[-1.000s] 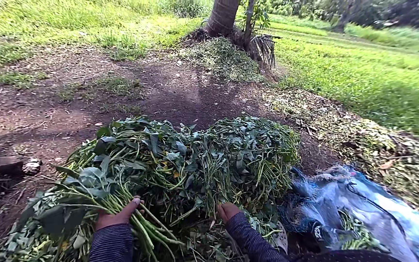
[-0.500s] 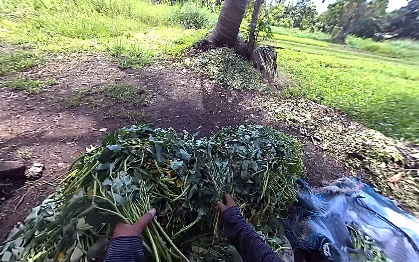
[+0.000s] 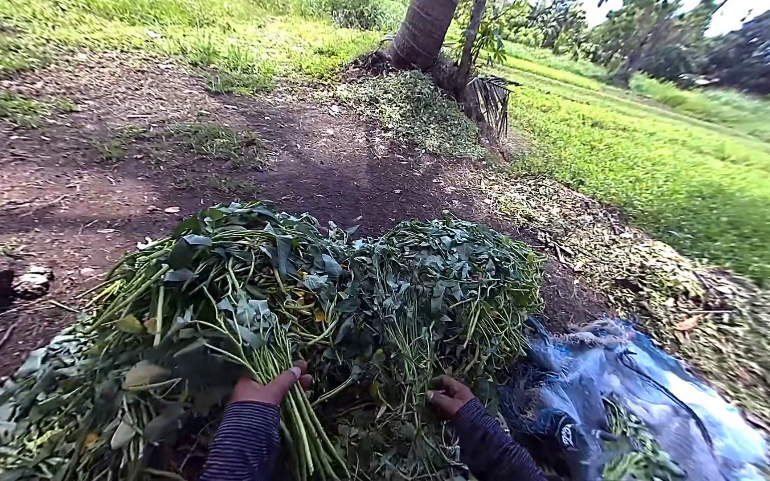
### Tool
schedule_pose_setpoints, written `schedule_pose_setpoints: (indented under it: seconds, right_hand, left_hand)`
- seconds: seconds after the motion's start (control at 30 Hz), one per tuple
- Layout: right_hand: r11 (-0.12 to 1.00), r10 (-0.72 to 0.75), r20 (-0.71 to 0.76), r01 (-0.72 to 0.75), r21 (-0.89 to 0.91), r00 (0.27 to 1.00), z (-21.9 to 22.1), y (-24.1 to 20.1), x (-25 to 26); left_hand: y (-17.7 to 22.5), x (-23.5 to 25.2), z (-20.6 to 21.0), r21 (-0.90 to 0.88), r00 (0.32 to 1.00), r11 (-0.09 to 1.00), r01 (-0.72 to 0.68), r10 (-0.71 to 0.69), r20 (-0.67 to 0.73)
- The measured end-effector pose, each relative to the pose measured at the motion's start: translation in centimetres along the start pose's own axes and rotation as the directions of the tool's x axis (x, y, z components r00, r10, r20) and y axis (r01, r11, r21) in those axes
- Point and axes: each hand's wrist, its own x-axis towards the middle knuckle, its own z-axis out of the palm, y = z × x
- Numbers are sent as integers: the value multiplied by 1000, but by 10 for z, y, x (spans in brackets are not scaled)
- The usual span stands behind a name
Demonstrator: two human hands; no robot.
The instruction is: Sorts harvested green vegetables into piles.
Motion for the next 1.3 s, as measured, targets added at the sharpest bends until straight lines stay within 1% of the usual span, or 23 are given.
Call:
schedule_pose_setpoints:
  seconds: [0.07, 0.13, 0.17, 0.23, 0.27, 0.3, 0.37, 0.4, 0.43, 0.47, 0.5, 0.53, 0.57, 0.6, 0.67, 0.73, 0.8, 0.87, 0.97, 1.07, 1.17, 1.23, 1.3]
  right_hand:
    - [989, 108, 40, -103, -108, 993, -2, 9, 2]
    - [974, 126, 49, -114, -198, 991, -5, 24, 6]
    - [946, 147, 33, -131, -297, 989, -9, 27, 7]
    - [830, 208, -109, -235, -506, 972, -13, 19, 8]
    - [812, 149, -192, -231, -535, 970, -15, 17, 10]
    - [843, 23, -256, -157, -515, 966, -14, 16, 11]
    - [910, -258, -319, 119, -396, 912, -8, 11, 19]
    - [924, -296, -317, 186, -334, 901, -2, 5, 26]
    - [939, -246, -290, 153, -309, 925, 3, -1, 35]
    - [935, -138, -232, 50, -350, 963, 8, -5, 44]
    - [884, 3, -141, -68, -463, 990, 13, -8, 54]
    - [802, 137, -52, -141, -581, 989, 19, -10, 60]
    - [734, 219, 3, -162, -660, 976, 25, -8, 63]
    - [716, 226, 15, -156, -680, 974, 31, -1, 64]
    - [805, 97, -23, -92, -586, 995, 33, 7, 51]
    - [879, -41, -38, 18, -477, 998, 32, -13, 20]
    - [898, -193, -16, 170, -405, 981, 37, -23, -2]
    - [878, -313, 25, 299, -375, 950, 47, -29, -13]
    - [827, -383, 123, 400, -395, 915, 61, -44, -25]
    - [761, -480, 142, 492, -424, 866, 76, -43, -28]
    - [707, -495, 192, 521, -478, 847, 80, -42, -32]
    - [689, -454, 220, 497, -527, 863, 80, -46, -40]
    - [683, -440, 239, 496, -536, 865, 81, -43, -42]
  left_hand:
    - [-4, 1, 3, 34, 1000, 999, -5, 5, 21]
    - [-6, 4, 7, 80, 999, 997, 2, -5, 35]
    - [-9, 3, 8, 103, 999, 995, 8, -13, 41]
    - [-12, 2, 10, 144, 998, 989, 21, -29, 53]
    - [-14, 3, 11, 158, 998, 987, 23, -32, 56]
    - [-16, 4, 13, 171, 997, 985, 27, -38, 62]
    - [-19, 5, 17, 185, 996, 982, 32, -46, 72]
    - [-21, 5, 19, 198, 996, 980, 28, -44, 74]
    - [-22, 5, 22, 213, 997, 977, 26, -42, 71]
    - [-23, 4, 24, 230, 997, 973, 30, -47, 68]
    - [-24, 2, 25, 251, 997, 967, 36, -53, 62]
    - [-25, 2, 25, 266, 997, 963, 40, -57, 57]
    - [-25, 1, 25, 275, 997, 961, 45, -62, 56]
    - [-26, 1, 24, 283, 996, 958, 53, -72, 57]
    - [-29, -1, 25, 284, 992, 956, 73, -98, 75]
    - [-32, -2, 29, 285, 985, 954, 93, -130, 113]
    - [-35, -7, 37, 304, 972, 945, 124, -177, 155]
    - [-37, -12, 45, 383, 958, 916, 115, -204, 201]
    - [-40, -12, 52, 507, 952, 860, 54, -198, 234]
    - [-46, -9, 53, 534, 964, 845, 20, -158, 214]
    - [-52, -5, 51, 623, 973, 782, -7, -139, 186]
    - [-55, -5, 49, 686, 971, 728, -19, -148, 185]
    - [-57, -7, 49, 687, 973, 726, -21, -142, 180]
